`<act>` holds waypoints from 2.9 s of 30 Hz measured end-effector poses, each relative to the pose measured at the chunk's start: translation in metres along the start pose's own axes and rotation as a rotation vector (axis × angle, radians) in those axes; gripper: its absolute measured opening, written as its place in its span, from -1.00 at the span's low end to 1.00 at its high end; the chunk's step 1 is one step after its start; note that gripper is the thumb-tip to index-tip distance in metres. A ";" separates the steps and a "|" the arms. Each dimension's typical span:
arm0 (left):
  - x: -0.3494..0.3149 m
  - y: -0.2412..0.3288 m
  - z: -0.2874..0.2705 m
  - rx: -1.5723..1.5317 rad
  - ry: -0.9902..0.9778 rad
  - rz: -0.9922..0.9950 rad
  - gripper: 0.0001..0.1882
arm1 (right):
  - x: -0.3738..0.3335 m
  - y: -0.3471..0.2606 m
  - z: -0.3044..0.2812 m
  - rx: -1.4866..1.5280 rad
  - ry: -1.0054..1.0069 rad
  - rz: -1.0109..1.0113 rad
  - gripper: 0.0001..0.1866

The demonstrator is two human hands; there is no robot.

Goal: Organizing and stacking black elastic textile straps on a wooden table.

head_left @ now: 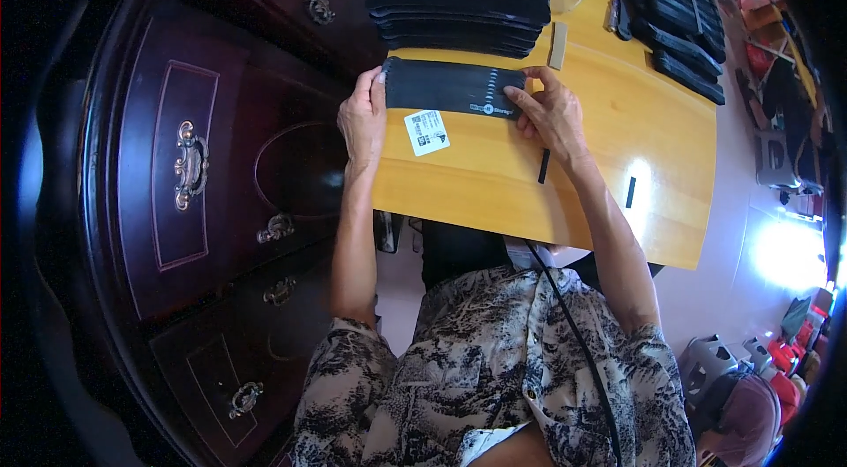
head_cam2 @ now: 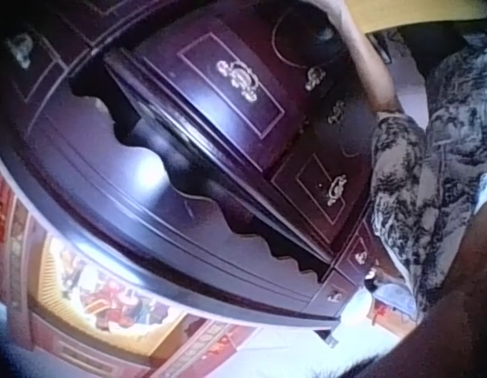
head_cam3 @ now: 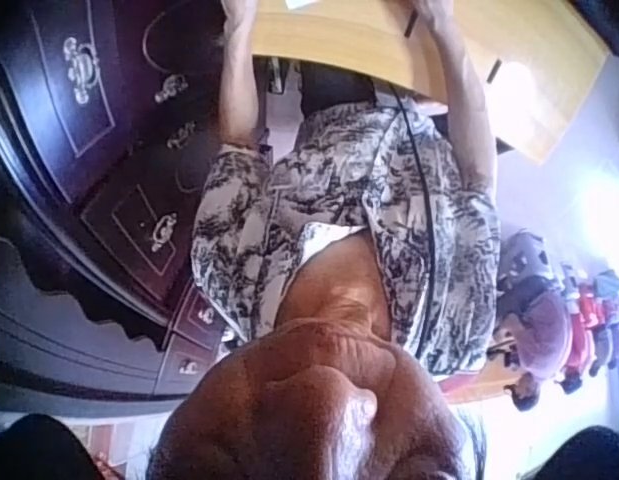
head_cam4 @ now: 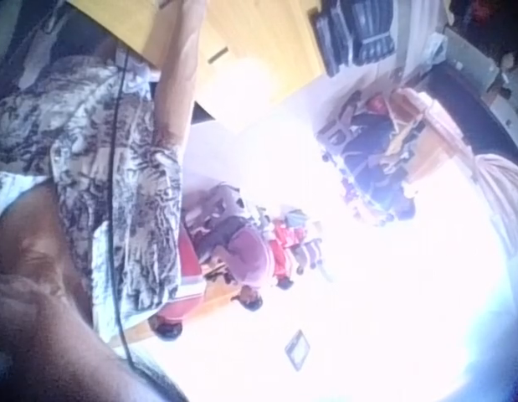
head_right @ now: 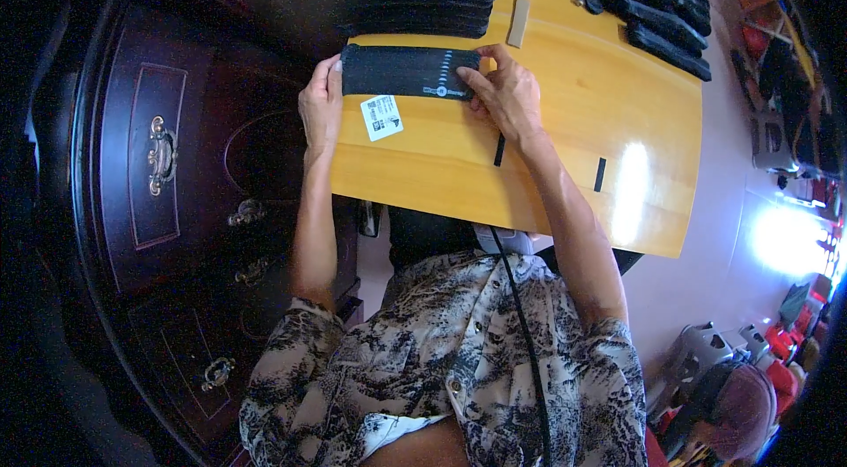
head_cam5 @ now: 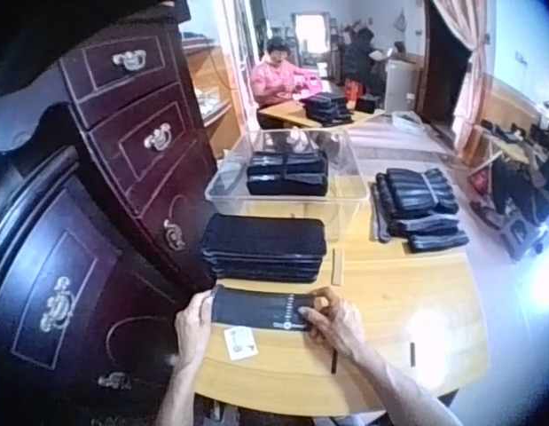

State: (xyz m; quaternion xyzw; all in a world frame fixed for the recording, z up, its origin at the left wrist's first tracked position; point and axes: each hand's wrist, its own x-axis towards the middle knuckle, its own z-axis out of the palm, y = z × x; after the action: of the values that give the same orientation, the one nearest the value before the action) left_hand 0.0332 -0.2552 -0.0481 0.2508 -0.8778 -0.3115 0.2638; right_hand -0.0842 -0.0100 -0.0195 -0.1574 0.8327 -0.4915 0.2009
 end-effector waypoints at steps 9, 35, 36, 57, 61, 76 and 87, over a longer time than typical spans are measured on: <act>0.001 0.001 -0.005 -0.158 -0.012 -0.070 -0.68 | -0.003 -0.001 -0.005 0.161 -0.008 0.036 -0.69; -0.003 0.047 -0.001 0.512 -0.453 0.439 -0.38 | -0.005 -0.009 0.011 -0.601 0.042 -0.417 -0.63; -0.002 0.050 -0.005 0.530 -0.448 0.439 -0.39 | -0.006 -0.013 0.005 -0.539 0.007 -0.440 -0.65; -0.046 0.151 -0.036 0.227 -0.386 0.483 -0.69 | 0.017 0.093 -0.300 -0.493 0.869 -0.122 -0.57; -0.060 0.171 -0.012 0.099 -0.447 0.493 -0.69 | 0.033 0.117 -0.323 -0.078 0.776 -0.068 -0.33; -0.071 0.243 0.038 -0.146 -0.619 0.550 -0.69 | 0.008 0.079 -0.331 -0.035 0.514 -0.169 -0.62; -0.034 0.311 0.159 -0.416 -0.544 0.728 -0.75 | -0.008 0.082 -0.311 0.319 0.464 -0.218 -0.72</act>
State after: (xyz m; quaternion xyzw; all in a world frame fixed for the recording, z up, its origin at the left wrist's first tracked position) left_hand -0.1260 0.0425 0.0471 -0.2202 -0.8646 -0.4217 0.1614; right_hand -0.2344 0.2667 0.0448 -0.0957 0.7470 -0.6574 -0.0265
